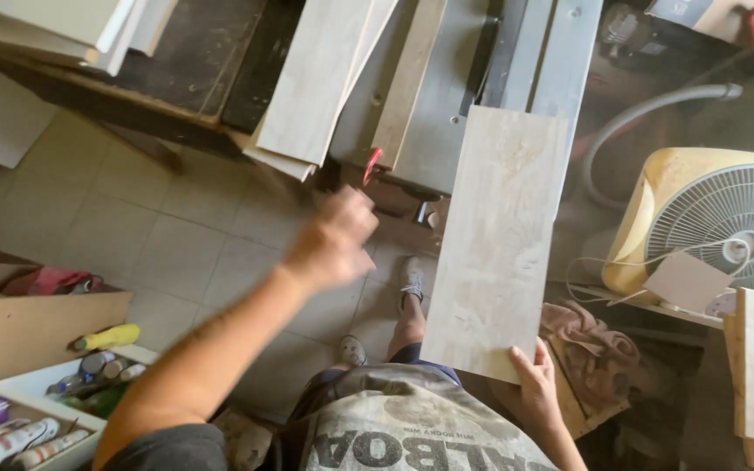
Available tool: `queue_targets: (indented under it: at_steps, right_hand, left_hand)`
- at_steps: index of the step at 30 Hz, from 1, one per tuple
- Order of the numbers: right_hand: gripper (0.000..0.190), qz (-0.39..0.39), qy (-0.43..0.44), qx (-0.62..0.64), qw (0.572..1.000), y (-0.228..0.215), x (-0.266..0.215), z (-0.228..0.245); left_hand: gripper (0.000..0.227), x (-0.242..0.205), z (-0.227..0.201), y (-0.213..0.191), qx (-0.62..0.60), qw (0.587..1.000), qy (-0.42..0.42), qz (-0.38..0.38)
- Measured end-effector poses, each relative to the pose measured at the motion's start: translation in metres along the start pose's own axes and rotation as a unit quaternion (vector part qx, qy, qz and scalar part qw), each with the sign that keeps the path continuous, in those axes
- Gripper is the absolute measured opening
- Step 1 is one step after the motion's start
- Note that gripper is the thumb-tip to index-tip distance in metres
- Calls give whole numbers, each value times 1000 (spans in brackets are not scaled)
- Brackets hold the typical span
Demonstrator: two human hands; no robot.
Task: Measuring wooden planks with a tape measure and cutting them to size using a table saw.
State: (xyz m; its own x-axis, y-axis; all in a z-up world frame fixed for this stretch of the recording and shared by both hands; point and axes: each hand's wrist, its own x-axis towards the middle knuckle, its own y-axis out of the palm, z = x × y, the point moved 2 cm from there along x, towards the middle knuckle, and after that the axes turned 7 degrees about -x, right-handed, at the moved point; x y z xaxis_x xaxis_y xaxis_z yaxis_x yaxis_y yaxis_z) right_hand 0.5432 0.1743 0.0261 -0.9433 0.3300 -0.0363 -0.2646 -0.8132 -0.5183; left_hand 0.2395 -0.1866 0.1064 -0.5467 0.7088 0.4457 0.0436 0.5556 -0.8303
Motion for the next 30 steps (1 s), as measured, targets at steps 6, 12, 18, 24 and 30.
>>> queue_targets:
  at_steps: [6, 12, 18, 24, 30]
  right_hand:
    - [43, 19, -240, -124, 962, 70, -17, -2]
    - [40, 38, 241, 250, 937, 147, 1, -56]
    - [94, 123, 201, 95, 967, 141, 53, -1]
    - [107, 211, 230, 5, 950, 132, 66, 29]
    - [108, 213, 244, 33, 946, 130, 72, 42]
  left_hand:
    - [118, -86, -135, 77, -71, 963, 13, 260]
    - [93, -147, -101, 152, 23, 990, -11, 139]
    - [84, -164, -78, 173, 120, 988, 19, 100]
    - [114, -133, -82, 161, 101, 966, -32, 237]
    - [122, -113, -79, 156, 145, 946, -23, 290]
